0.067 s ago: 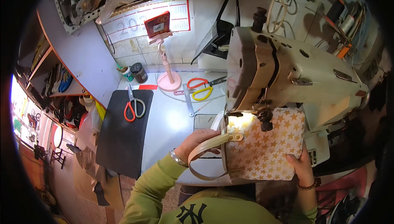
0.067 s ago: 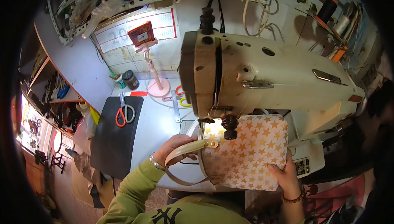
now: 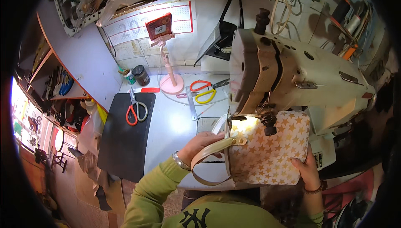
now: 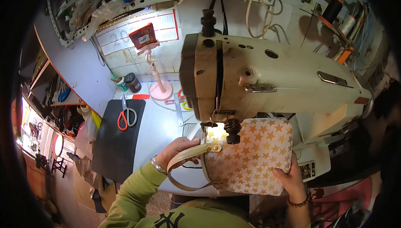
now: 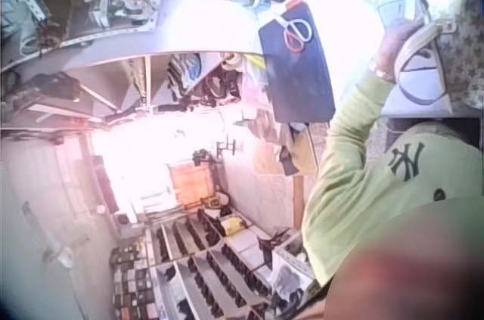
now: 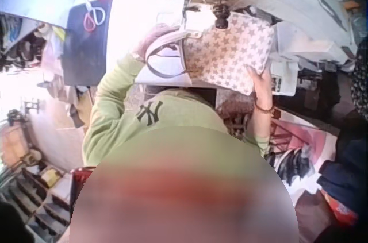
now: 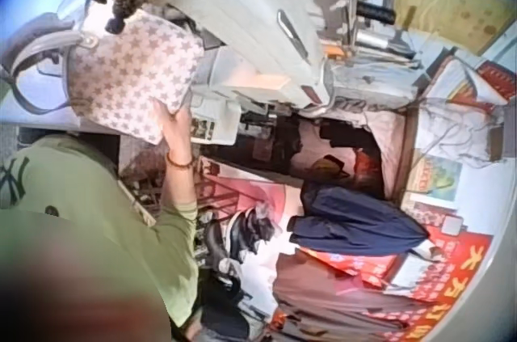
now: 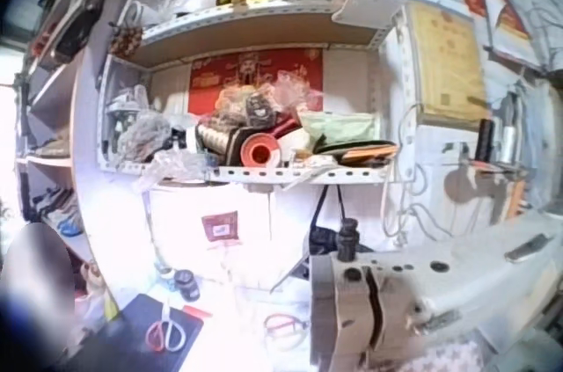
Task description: The person aligns a white fabric strip along the top edge of a patterned tote bag and sews it using a sewing machine. They repeatedly adjust the bag and strip, guide the fabric under the needle, and trim excess material with scissors.
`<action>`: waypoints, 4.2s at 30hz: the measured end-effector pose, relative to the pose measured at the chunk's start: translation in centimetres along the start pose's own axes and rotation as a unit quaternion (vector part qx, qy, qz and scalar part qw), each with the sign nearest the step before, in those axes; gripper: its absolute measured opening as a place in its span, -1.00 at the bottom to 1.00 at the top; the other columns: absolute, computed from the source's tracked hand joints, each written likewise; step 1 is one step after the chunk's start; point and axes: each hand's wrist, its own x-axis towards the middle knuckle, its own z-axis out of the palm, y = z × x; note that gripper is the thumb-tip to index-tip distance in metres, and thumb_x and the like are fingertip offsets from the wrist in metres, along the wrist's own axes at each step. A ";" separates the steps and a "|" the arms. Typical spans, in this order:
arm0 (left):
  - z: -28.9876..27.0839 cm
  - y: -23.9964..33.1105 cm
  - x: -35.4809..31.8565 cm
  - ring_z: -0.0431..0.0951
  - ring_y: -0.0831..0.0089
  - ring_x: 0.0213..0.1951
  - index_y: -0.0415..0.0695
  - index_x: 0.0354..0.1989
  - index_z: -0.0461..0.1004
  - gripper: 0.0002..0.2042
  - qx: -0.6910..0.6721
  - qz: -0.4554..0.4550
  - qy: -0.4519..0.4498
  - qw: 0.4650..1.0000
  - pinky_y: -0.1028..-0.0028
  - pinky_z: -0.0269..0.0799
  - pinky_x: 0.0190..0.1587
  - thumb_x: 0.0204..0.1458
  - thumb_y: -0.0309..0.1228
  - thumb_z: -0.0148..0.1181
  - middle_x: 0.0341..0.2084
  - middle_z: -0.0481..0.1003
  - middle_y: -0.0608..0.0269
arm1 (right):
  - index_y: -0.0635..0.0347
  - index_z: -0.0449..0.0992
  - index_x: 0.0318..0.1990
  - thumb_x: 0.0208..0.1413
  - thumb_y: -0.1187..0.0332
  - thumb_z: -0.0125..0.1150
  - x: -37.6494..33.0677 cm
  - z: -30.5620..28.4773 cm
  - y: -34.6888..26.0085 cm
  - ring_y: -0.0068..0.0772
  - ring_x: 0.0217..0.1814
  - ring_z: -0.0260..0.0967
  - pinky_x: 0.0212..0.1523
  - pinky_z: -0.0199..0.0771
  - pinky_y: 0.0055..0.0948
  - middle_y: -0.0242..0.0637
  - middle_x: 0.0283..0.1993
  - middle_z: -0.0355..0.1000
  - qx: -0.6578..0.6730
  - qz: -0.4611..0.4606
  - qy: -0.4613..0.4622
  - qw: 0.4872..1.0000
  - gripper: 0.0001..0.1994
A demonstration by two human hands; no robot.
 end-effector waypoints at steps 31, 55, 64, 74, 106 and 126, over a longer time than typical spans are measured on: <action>3.3 -1.0 0.8 0.51 0.66 -0.41 -0.29 -0.16 0.50 -0.78 0.096 0.047 0.064 0.992 0.63 0.42 -0.38 0.18 -0.37 0.11 -0.37 0.57 0.24 | 0.27 0.01 0.32 -0.01 0.31 0.32 3.1 0.6 -0.9 -0.38 0.21 0.19 0.21 0.20 -0.36 -0.21 0.20 0.23 0.085 -0.030 0.037 0.995 -0.23; 3.7 0.6 0.5 0.49 0.64 -0.40 -0.32 -0.16 0.51 -0.78 0.025 0.072 0.087 0.993 0.62 0.42 -0.38 0.15 -0.39 0.16 -0.35 0.56 0.26 | 0.25 0.14 0.26 -0.16 0.48 0.40 6.0 -0.2 -3.1 -0.42 0.24 0.15 0.20 0.20 -0.42 -0.22 0.24 0.15 -0.019 -0.082 -0.023 0.996 -0.23; 2.9 0.5 0.7 0.47 0.65 -0.34 -0.30 -0.06 0.44 -0.75 0.023 0.023 0.075 0.997 0.59 0.42 -0.31 0.15 -0.42 0.16 -0.31 0.53 0.30 | 0.21 0.14 0.27 -0.16 0.61 0.33 6.6 0.0 -3.8 -0.45 0.21 0.16 0.13 0.29 -0.45 -0.23 0.22 0.16 -0.045 -0.080 -0.049 0.995 -0.24; 2.4 -0.9 1.4 0.53 0.55 -0.25 -0.37 -0.01 0.43 -0.71 0.007 0.054 0.055 0.997 0.55 0.45 -0.19 0.18 -0.42 0.10 -0.20 0.55 0.17 | 0.22 0.13 0.29 -0.12 0.63 0.30 6.3 0.1 -3.5 -0.46 0.20 0.18 0.13 0.29 -0.47 -0.19 0.25 0.13 -0.015 -0.079 -0.055 0.995 -0.25; 2.0 -1.2 1.4 0.56 0.48 -0.20 -0.34 0.06 0.35 -0.70 0.023 0.043 0.064 0.997 0.50 0.50 -0.15 0.19 -0.45 0.05 -0.17 0.54 0.11 | 0.22 0.11 0.29 -0.08 0.56 0.32 6.7 0.2 -3.4 -0.48 0.16 0.20 0.09 0.31 -0.49 -0.26 0.21 0.17 -0.016 -0.076 -0.045 0.996 -0.27; -0.7 -6.7 1.1 0.51 0.47 -0.22 -0.22 0.06 0.38 -0.54 0.040 0.078 -0.012 0.996 0.42 0.43 -0.12 0.22 -0.06 -0.04 -0.18 0.50 0.19 | 0.21 -0.10 0.38 -0.06 0.23 0.39 5.2 0.4 0.0 -0.39 0.26 0.13 0.21 0.19 -0.40 -0.23 0.29 0.13 0.047 -0.109 -0.017 0.993 -0.07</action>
